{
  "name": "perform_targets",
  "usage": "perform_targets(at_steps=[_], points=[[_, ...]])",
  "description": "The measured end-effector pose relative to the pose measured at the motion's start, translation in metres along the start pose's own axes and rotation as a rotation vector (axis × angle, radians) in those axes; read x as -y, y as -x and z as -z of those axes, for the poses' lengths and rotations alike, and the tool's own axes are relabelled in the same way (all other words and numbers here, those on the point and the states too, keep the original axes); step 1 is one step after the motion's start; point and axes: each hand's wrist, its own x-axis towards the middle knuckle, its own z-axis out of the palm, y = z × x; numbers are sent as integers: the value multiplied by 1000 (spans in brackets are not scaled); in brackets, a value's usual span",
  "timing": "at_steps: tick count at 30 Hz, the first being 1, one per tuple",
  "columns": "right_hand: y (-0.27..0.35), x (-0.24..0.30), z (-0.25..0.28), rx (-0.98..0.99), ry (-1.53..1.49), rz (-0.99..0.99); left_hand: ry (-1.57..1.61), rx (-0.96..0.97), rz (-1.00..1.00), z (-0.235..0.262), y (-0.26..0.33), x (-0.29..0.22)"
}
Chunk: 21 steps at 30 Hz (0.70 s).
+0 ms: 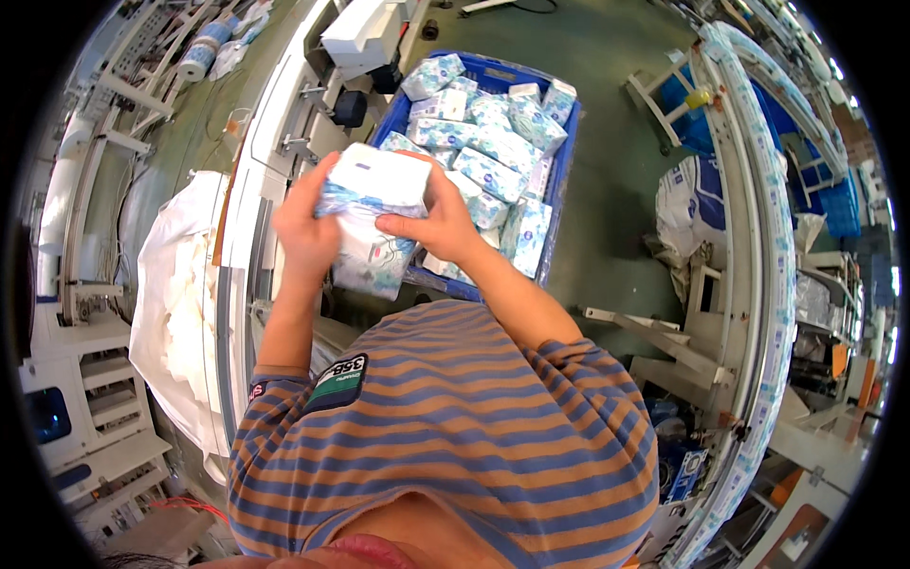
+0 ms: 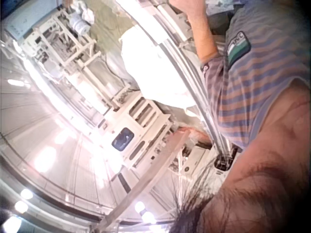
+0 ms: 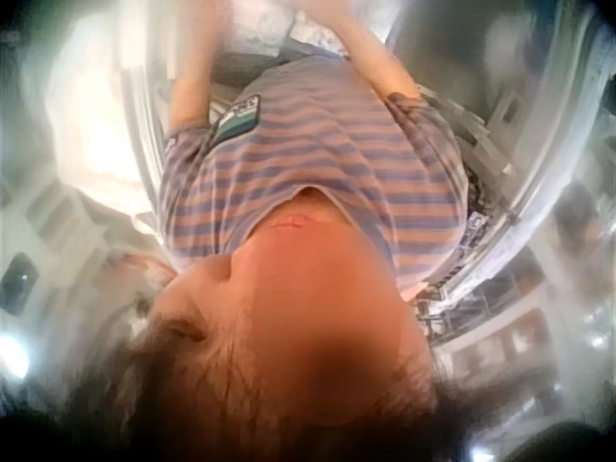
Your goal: The person repeatedly picks up small, individually wrapped packages from a blue bin, removes them from their plastic wrappers, and places the unwrapped white rectangular items into a large white sack. The person handles the items one by one, discarding the plastic wrappers into the bin.
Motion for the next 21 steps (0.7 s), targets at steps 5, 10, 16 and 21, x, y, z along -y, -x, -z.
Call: perform_targets(at_steps=[5,10,16,21], points=[[2,9,15,357,-301,-264,764,108,670,0,-3,-6],[2,17,32,658,-246,-264,1080,209,853,-34,29,6],[12,29,24,225,-76,-55,1446,212,818,-11,39,-14],[10,27,13,-262,528,373,809,51,638,-27,27,-43]])
